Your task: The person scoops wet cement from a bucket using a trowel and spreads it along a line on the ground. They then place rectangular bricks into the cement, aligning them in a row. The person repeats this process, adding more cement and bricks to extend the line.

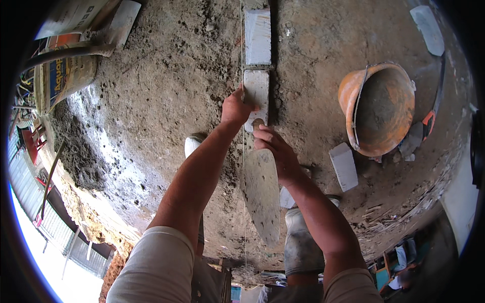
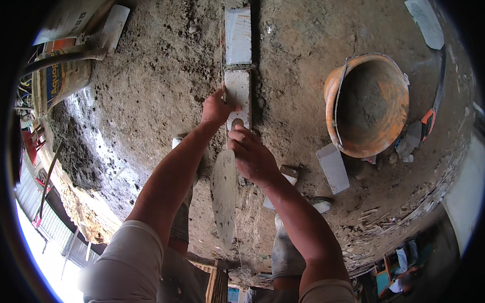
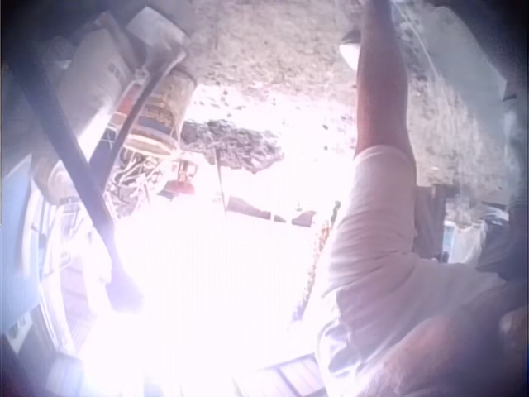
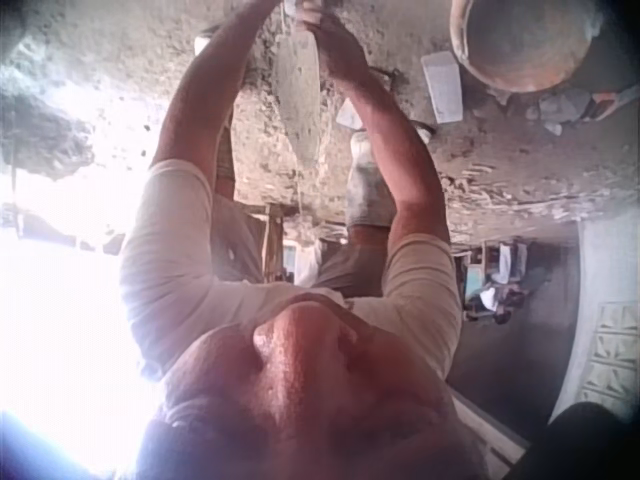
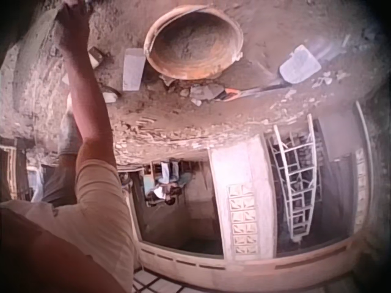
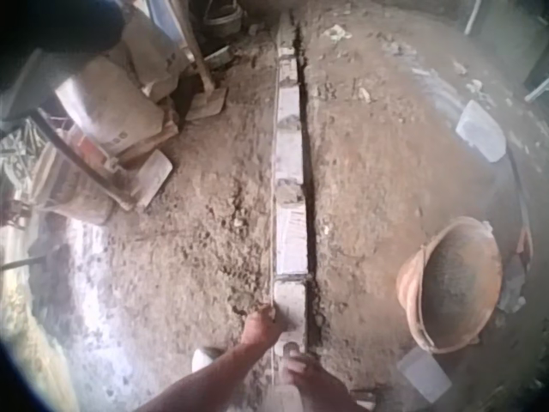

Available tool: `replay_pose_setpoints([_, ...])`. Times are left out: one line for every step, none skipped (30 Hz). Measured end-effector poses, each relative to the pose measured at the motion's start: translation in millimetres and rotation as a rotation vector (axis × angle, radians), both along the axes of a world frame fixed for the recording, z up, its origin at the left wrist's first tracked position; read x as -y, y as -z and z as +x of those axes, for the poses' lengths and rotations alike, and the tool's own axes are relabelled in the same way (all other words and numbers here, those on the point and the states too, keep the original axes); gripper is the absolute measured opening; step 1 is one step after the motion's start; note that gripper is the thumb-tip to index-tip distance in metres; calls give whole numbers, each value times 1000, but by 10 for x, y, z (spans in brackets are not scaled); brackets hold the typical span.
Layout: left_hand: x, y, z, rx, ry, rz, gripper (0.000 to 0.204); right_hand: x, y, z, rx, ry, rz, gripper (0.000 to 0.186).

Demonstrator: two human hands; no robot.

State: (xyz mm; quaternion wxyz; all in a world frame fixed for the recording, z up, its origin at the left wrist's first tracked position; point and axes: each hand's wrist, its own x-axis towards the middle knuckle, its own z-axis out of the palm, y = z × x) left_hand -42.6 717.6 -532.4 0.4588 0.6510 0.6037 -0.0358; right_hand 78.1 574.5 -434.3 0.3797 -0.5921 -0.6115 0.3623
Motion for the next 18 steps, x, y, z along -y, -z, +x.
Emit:
replay_pose_setpoints([15,17,-26,17,-8,54,77,-11,-56,12,-12,-16,15,37])
replay_pose_setpoints([30,31,-63,32,-15,108,71,34,82,-5,-5,-19,-1,37])
replay_pose_setpoints([107,51,74,37,-2,48,73,177,270,98,40,-9,-34,38])
replay_pose_setpoints([87,56,84,15,8,11,76,130,345,120,58,-6,-44,38])
replay_pose_setpoints([51,66,98,-8,18,-25,79,139,368,129,64,8,-55,38])
replay_pose_setpoints([-16,47,83,16,-5,-46,82,130,294,77,56,17,-74,38])
replay_pose_setpoints([-17,42,45,12,-10,-37,81,112,246,40,49,27,-93,37])
replay_pose_setpoints([-12,12,13,8,-14,-28,80,103,279,16,-20,50,-117,37])
replay_pose_setpoints([23,-4,5,12,-18,-21,79,125,324,23,-82,75,-143,36])
replay_pose_setpoints([49,2,33,0,-12,-36,83,160,379,50,-132,104,-168,35])
replay_pose_setpoints([79,2,68,-11,-4,-51,86,213,413,56,-381,222,-354,31])
replay_pose_setpoints([38,13,133,-15,6,-49,90,242,482,71,-629,340,-517,28])
replay_pose_setpoints([56,2,151,1,-3,-62,92,312,478,98,-650,375,-565,28])
replay_pose_setpoints([74,-17,180,21,-11,-76,94,414,437,98,-678,407,-626,29])
replay_pose_setpoints([47,-22,199,40,-20,-81,96,498,364,113,-472,350,-553,30])
replay_pose_setpoints([-14,37,63,-30,-20,-112,106,459,158,76,-269,276,-423,30])
replay_pose_setpoints([-49,68,-84,-16,-85,-107,109,420,-55,55,-53,238,-286,31])
replay_pose_setpoints([-1,88,-165,15,-146,-118,113,370,-438,126,202,205,-113,31])
